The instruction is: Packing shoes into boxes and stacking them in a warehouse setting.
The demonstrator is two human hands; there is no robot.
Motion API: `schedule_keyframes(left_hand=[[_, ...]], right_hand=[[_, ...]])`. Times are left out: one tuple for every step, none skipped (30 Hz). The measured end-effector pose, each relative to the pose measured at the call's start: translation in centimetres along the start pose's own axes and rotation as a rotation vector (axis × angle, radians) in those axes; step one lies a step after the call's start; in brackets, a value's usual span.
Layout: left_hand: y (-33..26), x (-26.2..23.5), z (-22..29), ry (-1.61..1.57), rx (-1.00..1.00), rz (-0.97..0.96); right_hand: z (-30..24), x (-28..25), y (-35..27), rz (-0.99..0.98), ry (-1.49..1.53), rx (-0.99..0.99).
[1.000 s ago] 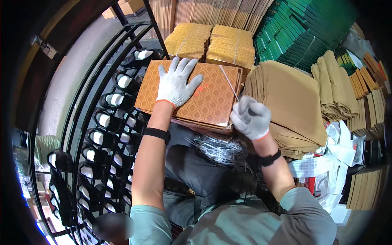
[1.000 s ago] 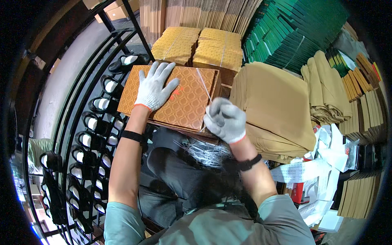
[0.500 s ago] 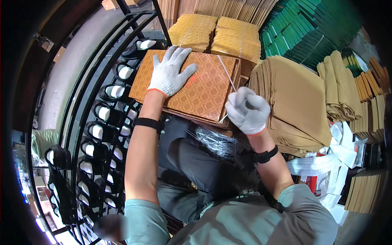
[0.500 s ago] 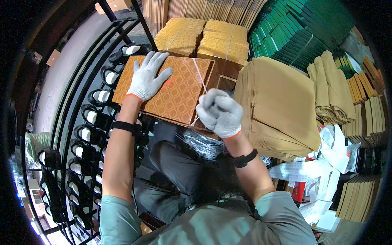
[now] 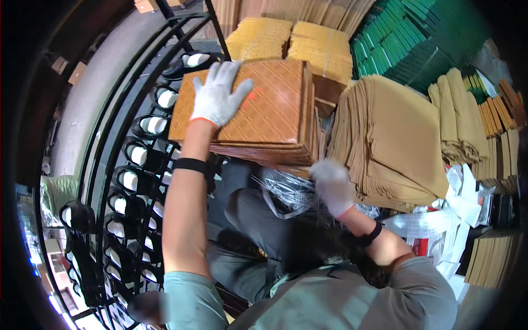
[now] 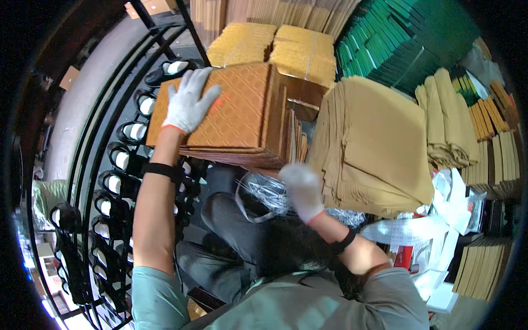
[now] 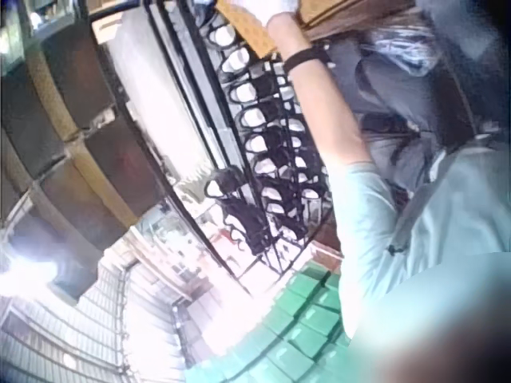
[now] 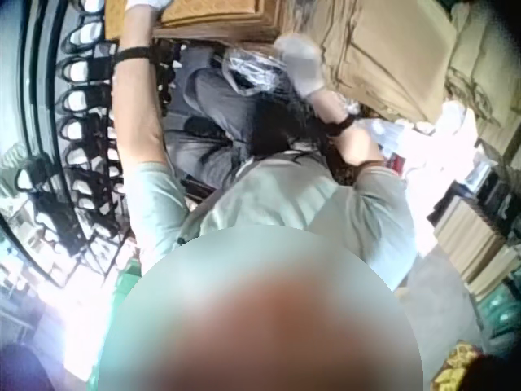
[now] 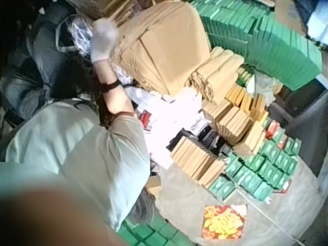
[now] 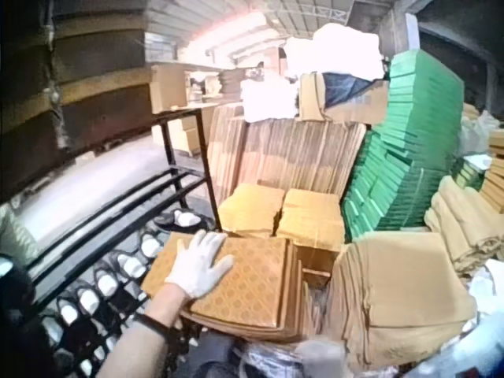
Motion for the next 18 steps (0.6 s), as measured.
schedule_keyframes(left_hand=[[0.4, 0.1, -0.5, -0.034, 0.004, -0.016], [0.6, 0.0, -1.0, -0.063, -0.003, -0.033], [0.8, 0.1, -1.8, -0.089, -0.011, -0.048], [0.9, 0.3, -2.8, -0.11, -0.011, -0.054], [1.0, 0.6, -4.0, -0.129, -0.015, -0.057], [0.6, 0.6, -5.5, -0.141, -0.008, -0.045], [0.8, 0.5, -5.9, -0.207, 0.016, -0.053], [0.8, 0.5, -6.0, -0.228, 0.042, -0.043], [0.7, 0.1, -6.2, -0.239, 0.064, -0.03], [0.8, 0.2, -5.6, -0.235, 0.055, -0.035], [1.1, 0.2, -4.4, -0.247, 0.058, -0.039], [1.4, -0.2, -3.0, -0.195, 0.051, -0.058], [1.7, -0.3, -1.8, -0.155, 0.049, -0.065], [2.1, -0.4, -1.3, -0.135, 0.078, -0.092], [2.1, -0.3, -1.1, -0.128, 0.078, -0.095], [2.1, 0.1, -0.6, -0.121, 0.082, -0.089], [2.2, 0.3, -0.2, -0.115, 0.088, -0.076], [2.7, 0.4, -0.3, -0.145, 0.091, -0.087]], right_hand=[[0.0, 1.4, -4.1, -0.262, 0.198, 0.278], [1.5, 2.2, -7.1, -0.509, 0.0, 0.365], [4.1, 3.0, -10.3, -0.756, -0.195, 0.446], [7.9, 3.9, -13.5, -0.975, -0.223, 0.402], [11.5, 3.9, -16.3, -1.193, -0.248, 0.347], [13.1, 2.3, -17.8, -1.204, -0.335, 0.435], [13.9, 0.3, -19.2, -1.213, -0.426, 0.537], [12.6, -1.7, -18.9, -1.349, -0.395, 0.465], [10.5, -4.3, -17.1, -1.48, -0.358, 0.379], [7.5, -7.3, -14.4, -1.418, -0.198, 0.309], [3.8, -10.8, -11.2, -1.346, -0.04, 0.247], [-0.4, -14.5, -6.4, -1.224, 0.022, 0.262], [-3.7, -19.2, -3.1, -0.754, 0.014, -0.513], [-2.9, -22.7, -1.3, -0.611, 0.143, -0.123], [-7.1, -25.8, 3.6, -0.353, -0.277, -0.437], [-5.0, -28.1, 5.5, -0.221, 0.091, 0.085], [-2.9, -29.6, 5.5, -0.063, 0.456, 0.595], [-3.4, -30.9, 6.4, -0.033, 0.42, 0.512]])
Point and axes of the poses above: each hand's wrist, its own y-axis towards the middle knuckle, its own x-axis out of the palm, z = x × y, the point moved 5 cm from there along y, towards the middle knuckle, and after that the axes turned 1 degree about -y, right-handed, at the moved point
